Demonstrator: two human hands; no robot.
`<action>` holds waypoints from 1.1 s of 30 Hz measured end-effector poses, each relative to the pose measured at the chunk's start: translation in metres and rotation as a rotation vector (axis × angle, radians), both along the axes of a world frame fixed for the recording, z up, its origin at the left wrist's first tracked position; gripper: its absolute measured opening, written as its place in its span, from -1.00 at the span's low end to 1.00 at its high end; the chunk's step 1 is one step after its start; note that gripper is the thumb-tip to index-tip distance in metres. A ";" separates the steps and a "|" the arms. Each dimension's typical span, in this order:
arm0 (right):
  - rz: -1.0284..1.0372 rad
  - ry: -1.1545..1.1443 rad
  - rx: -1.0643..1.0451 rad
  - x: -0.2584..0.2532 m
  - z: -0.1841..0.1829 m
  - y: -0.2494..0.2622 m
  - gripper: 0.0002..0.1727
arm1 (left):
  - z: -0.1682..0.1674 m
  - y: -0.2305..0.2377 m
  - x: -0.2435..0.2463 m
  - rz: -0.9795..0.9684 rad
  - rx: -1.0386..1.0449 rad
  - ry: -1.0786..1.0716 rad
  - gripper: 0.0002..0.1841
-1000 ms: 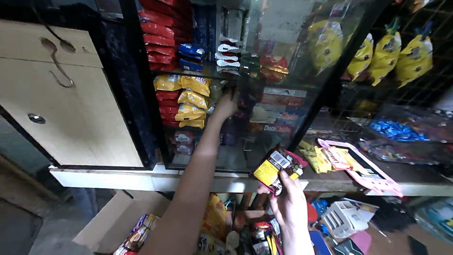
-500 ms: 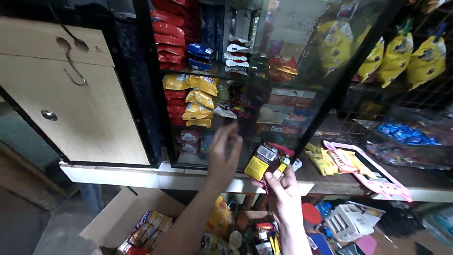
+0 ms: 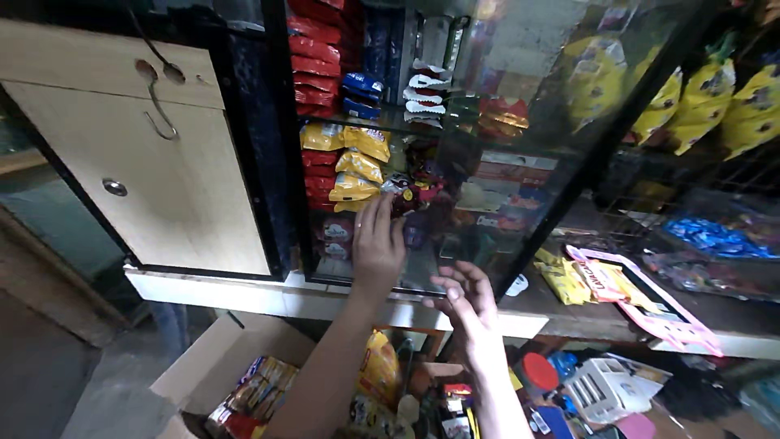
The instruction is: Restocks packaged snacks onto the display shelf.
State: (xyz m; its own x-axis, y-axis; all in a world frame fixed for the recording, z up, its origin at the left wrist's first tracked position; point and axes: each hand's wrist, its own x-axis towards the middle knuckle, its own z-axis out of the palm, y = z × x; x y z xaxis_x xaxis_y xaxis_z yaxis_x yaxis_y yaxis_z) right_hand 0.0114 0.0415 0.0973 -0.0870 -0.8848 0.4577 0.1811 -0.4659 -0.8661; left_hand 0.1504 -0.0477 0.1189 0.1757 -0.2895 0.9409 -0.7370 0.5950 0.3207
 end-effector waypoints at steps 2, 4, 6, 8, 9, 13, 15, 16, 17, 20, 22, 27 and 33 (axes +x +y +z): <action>-0.002 0.000 -0.004 -0.002 -0.001 0.002 -0.47 | 0.005 -0.007 -0.004 -0.005 0.060 0.035 -0.55; -0.007 -0.005 -0.005 -0.005 -0.003 0.003 -0.52 | 0.009 -0.009 -0.010 -0.020 0.139 0.085 -0.52; -0.004 -0.009 -0.023 -0.007 -0.005 0.003 -0.56 | 0.006 -0.011 -0.015 -0.007 0.136 0.116 -0.50; -0.004 -0.008 -0.036 -0.009 -0.006 0.004 -0.60 | -0.001 -0.014 -0.016 0.064 0.060 0.123 -0.50; -0.006 -0.003 -0.039 -0.010 -0.007 0.005 -0.61 | -0.005 -0.017 -0.016 0.112 0.010 0.128 -0.50; 0.004 0.004 -0.063 -0.013 -0.010 0.005 -0.64 | -0.014 -0.019 -0.009 0.181 -0.010 0.180 -0.51; 0.018 0.001 -0.068 -0.012 -0.010 0.004 -0.67 | -0.014 -0.015 -0.009 0.151 0.044 0.181 -0.50; 0.023 0.001 -0.072 -0.012 -0.010 0.004 -0.68 | -0.013 -0.014 -0.010 0.133 0.065 0.174 -0.49; 0.028 0.005 -0.075 -0.011 -0.010 0.004 -0.69 | -0.011 -0.014 -0.012 0.127 0.074 0.160 -0.50; 0.055 0.022 -0.078 -0.008 -0.010 0.003 -0.72 | 0.003 -0.012 -0.018 0.066 0.204 0.096 -0.54; 0.066 0.037 -0.094 -0.007 -0.010 0.004 -0.73 | 0.016 -0.009 -0.018 -0.015 0.352 0.050 -0.53; 0.088 0.038 -0.125 -0.008 -0.012 0.003 -0.74 | 0.038 -0.015 -0.019 -0.181 0.630 0.013 -0.45; 0.095 0.066 -0.118 -0.010 -0.013 0.001 -0.76 | 0.043 -0.039 -0.013 -0.329 0.658 -0.059 -0.62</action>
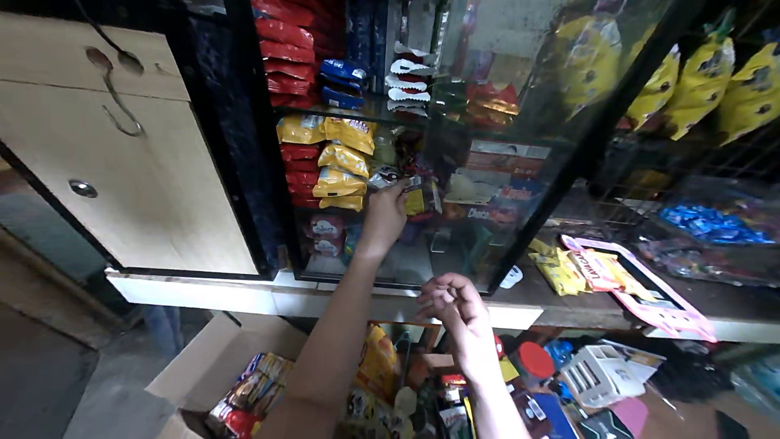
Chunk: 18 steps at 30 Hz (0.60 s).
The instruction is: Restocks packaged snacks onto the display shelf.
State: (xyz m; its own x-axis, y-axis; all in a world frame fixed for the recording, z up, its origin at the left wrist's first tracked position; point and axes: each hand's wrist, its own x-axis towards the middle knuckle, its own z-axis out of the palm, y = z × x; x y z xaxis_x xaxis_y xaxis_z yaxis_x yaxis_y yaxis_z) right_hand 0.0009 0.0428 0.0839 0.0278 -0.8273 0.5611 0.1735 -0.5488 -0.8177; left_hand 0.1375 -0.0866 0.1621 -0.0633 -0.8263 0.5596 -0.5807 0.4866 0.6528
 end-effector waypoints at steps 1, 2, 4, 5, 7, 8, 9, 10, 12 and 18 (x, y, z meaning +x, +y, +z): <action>0.000 0.005 0.005 0.000 0.000 0.000 -0.76 | 0.004 -0.002 0.002 -0.016 0.040 -0.022 -0.63; 0.000 0.012 0.009 0.000 0.001 -0.001 -0.75 | 0.007 -0.003 0.004 -0.034 0.073 -0.043 -0.63; 0.007 0.018 0.014 0.001 0.001 -0.002 -0.75 | 0.009 -0.009 0.009 -0.069 0.093 -0.073 -0.65; 0.013 0.027 0.012 0.002 0.001 -0.002 -0.76 | 0.009 -0.012 0.011 -0.084 0.085 -0.084 -0.65; 0.018 0.051 0.007 0.003 0.001 -0.003 -0.76 | 0.007 -0.016 0.015 -0.117 0.057 -0.098 -0.64; 0.019 0.063 0.003 0.004 0.001 -0.004 -0.76 | 0.006 -0.018 0.017 -0.141 0.030 -0.106 -0.62; 0.020 0.074 -0.001 0.004 0.001 -0.004 -0.76 | 0.005 -0.019 0.018 -0.175 0.004 -0.124 -0.59; 0.021 0.082 -0.005 0.004 0.000 -0.004 -0.75 | 0.006 -0.020 0.020 -0.206 -0.014 -0.151 -0.53; 0.031 0.091 -0.012 0.005 -0.001 -0.005 -0.74 | 0.008 -0.020 0.023 -0.258 -0.045 -0.204 -0.43; 0.006 0.111 0.008 0.008 0.003 -0.003 -0.69 | 0.024 -0.020 0.025 -0.327 0.039 -0.314 -0.49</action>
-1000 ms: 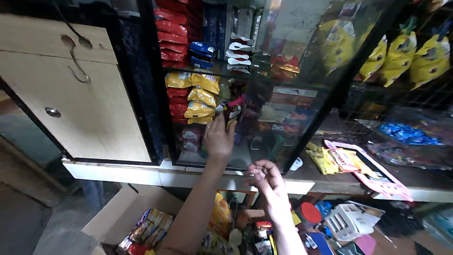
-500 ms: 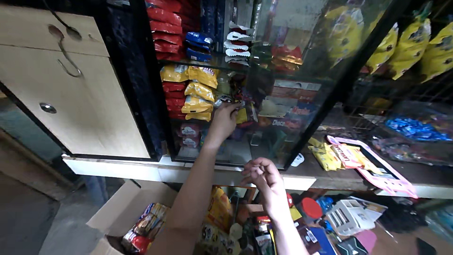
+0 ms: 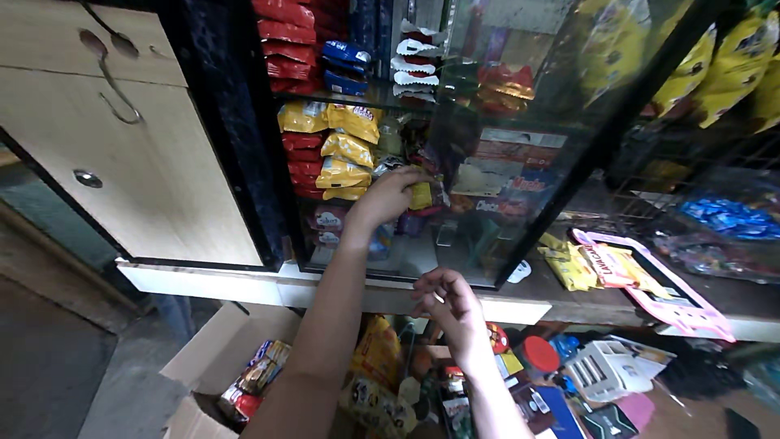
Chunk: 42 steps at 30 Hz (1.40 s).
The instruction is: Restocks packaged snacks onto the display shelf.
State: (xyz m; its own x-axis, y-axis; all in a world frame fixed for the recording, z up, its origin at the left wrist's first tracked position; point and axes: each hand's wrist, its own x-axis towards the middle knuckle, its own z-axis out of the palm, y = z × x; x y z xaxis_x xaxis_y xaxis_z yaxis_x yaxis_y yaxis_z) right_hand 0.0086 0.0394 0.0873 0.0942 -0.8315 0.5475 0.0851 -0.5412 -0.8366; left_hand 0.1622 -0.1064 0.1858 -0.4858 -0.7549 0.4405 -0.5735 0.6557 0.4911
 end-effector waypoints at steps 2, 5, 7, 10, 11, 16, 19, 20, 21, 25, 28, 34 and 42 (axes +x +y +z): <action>-0.007 0.034 0.004 -0.001 -0.002 0.000 -0.69 | 0.009 0.001 0.000 0.011 0.066 -0.044 -0.52; -0.001 0.048 -0.002 -0.001 -0.004 -0.002 -0.70 | 0.019 0.001 -0.003 0.037 0.173 -0.105 -0.55; 0.008 0.054 -0.012 0.000 -0.004 -0.002 -0.70 | 0.018 -0.003 -0.006 0.068 0.203 -0.110 -0.55; 0.013 0.073 -0.017 0.002 -0.003 -0.003 -0.69 | 0.015 -0.010 -0.010 0.062 0.176 -0.114 -0.53; 0.013 0.083 -0.022 0.002 -0.003 -0.002 -0.69 | 0.015 -0.011 -0.011 0.057 0.154 -0.099 -0.55; 0.010 0.118 -0.064 0.001 -0.002 -0.003 -0.71 | 0.022 -0.008 -0.016 0.158 0.015 0.087 -0.66; 0.007 0.123 -0.068 -0.001 -0.002 -0.001 -0.73 | 0.027 -0.014 -0.023 0.229 -0.108 0.215 -0.69; 0.008 0.128 -0.067 -0.001 -0.002 -0.001 -0.74 | 0.030 -0.018 -0.025 0.239 -0.127 0.217 -0.65; 0.007 0.134 -0.068 -0.002 -0.002 -0.001 -0.73 | 0.034 -0.022 -0.026 0.235 -0.124 0.192 -0.60; 0.001 0.150 -0.071 -0.005 -0.001 0.001 -0.73 | 0.043 -0.046 -0.032 0.213 0.000 -0.075 -0.50; -0.001 0.143 -0.085 -0.006 -0.002 0.001 -0.73 | 0.044 -0.051 -0.034 0.275 0.051 -0.141 -0.53; -0.006 0.177 -0.097 -0.011 -0.003 0.003 -0.72 | 0.039 -0.045 -0.038 0.372 0.161 0.027 -0.53; 0.056 0.211 -0.146 -0.002 -0.006 0.001 -0.73 | 0.040 -0.047 -0.037 0.321 0.232 -0.119 -0.42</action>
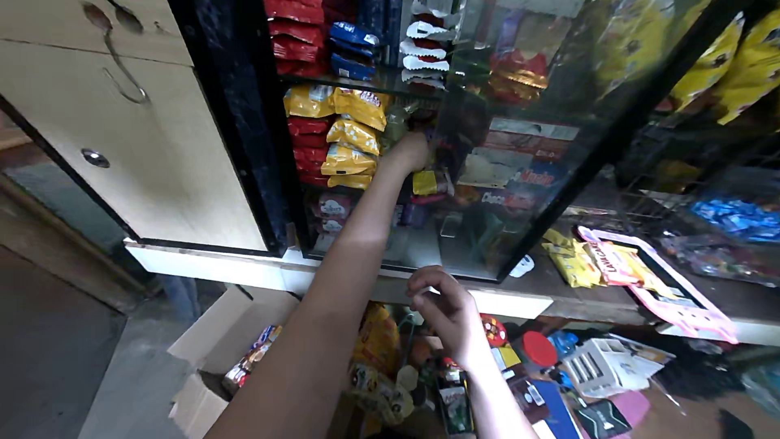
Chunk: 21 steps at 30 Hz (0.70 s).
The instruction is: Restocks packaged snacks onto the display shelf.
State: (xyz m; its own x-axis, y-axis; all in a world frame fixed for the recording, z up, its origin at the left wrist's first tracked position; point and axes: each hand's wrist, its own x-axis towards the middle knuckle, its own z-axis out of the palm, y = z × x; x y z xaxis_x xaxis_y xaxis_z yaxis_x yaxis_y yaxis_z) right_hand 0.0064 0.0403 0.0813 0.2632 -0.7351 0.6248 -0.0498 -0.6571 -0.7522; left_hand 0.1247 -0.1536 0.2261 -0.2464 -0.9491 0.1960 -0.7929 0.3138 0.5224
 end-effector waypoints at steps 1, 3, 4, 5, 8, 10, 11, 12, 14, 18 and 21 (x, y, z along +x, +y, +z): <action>0.011 0.004 -0.010 0.001 0.000 0.000 -0.74 | 0.001 0.002 0.002 -0.008 0.011 0.010 -0.42; 0.029 0.006 -0.020 0.002 0.001 0.001 -0.74 | -0.001 0.004 0.004 -0.024 -0.033 0.087 -0.42; 0.033 0.007 -0.020 0.002 0.001 0.001 -0.74 | -0.004 0.006 0.005 -0.026 -0.067 0.138 -0.42; 0.033 0.011 -0.018 0.001 0.001 0.001 -0.74 | -0.006 0.009 0.006 -0.031 -0.095 0.200 -0.41; 0.022 0.024 -0.005 0.002 0.000 0.002 -0.75 | -0.013 0.023 0.008 -0.039 -0.071 0.482 -0.42; 0.014 0.027 0.003 0.003 -0.001 0.003 -0.75 | -0.023 0.035 0.005 -0.070 -0.009 0.752 -0.39; 0.015 0.033 0.010 0.004 -0.002 0.003 -0.75 | -0.028 0.038 0.004 -0.087 0.017 0.868 -0.35; 0.014 0.045 0.016 0.006 -0.002 0.004 -0.75 | -0.032 0.037 0.003 -0.097 0.036 0.950 -0.31; 0.019 0.065 0.031 0.011 -0.005 0.005 -0.74 | -0.039 0.037 0.005 -0.127 0.014 1.018 -0.29; 0.076 0.103 0.056 0.025 -0.023 0.000 -0.71 | -0.038 0.077 0.022 -0.200 -0.065 0.958 -0.33; 0.133 0.172 0.139 0.039 -0.048 0.000 -0.75 | -0.059 0.141 0.050 -0.252 -0.122 0.898 -0.43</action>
State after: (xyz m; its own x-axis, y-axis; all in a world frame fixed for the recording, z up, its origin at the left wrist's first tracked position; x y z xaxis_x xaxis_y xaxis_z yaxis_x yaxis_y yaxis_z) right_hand 0.0450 0.0398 0.0330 0.4572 -0.7624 0.4580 -0.1047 -0.5575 -0.8236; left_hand 0.1746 -0.0131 0.1668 -0.1498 -0.8487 0.5072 -0.0103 0.5143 0.8576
